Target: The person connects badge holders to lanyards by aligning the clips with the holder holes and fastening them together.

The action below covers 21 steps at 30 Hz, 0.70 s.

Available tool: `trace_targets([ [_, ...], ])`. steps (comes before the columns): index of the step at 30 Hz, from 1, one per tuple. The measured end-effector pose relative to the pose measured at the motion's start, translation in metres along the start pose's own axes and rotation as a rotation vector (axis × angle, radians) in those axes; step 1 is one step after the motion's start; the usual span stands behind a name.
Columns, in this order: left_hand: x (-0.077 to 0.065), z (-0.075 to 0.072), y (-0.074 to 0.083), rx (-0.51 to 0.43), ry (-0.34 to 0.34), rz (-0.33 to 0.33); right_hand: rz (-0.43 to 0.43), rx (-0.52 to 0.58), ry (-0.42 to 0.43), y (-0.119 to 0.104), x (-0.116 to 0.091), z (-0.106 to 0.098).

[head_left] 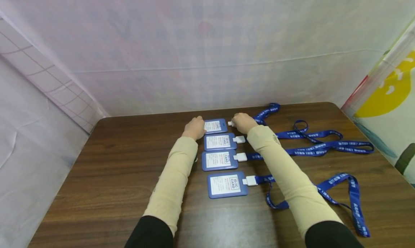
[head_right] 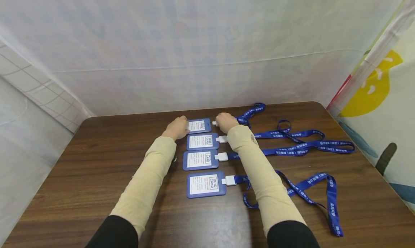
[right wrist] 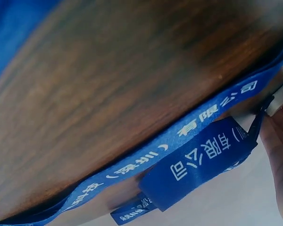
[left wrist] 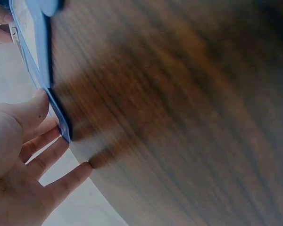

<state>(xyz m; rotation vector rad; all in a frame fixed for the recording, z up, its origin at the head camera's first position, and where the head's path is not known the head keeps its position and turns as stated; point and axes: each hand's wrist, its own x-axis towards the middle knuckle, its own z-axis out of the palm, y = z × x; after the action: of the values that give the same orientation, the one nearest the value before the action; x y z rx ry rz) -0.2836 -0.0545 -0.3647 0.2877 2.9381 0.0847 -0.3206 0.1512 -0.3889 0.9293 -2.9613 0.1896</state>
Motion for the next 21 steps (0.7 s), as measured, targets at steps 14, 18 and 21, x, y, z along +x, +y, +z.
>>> trace_targets([
  [14, -0.0015, -0.0013, 0.0012, 0.006, 0.005, 0.01, -0.013, -0.02, 0.011, -0.001, 0.0006, 0.0022],
  [18, -0.0008, -0.0007, 0.0016, 0.007, 0.012, 0.015, -0.01, -0.041, 0.004, -0.0028, -0.0007, 0.0012],
  [21, -0.0009, -0.001, 0.002, 0.005, 0.012, 0.013, -0.011, -0.043, -0.005, -0.0048, -0.0015, -0.0009],
])
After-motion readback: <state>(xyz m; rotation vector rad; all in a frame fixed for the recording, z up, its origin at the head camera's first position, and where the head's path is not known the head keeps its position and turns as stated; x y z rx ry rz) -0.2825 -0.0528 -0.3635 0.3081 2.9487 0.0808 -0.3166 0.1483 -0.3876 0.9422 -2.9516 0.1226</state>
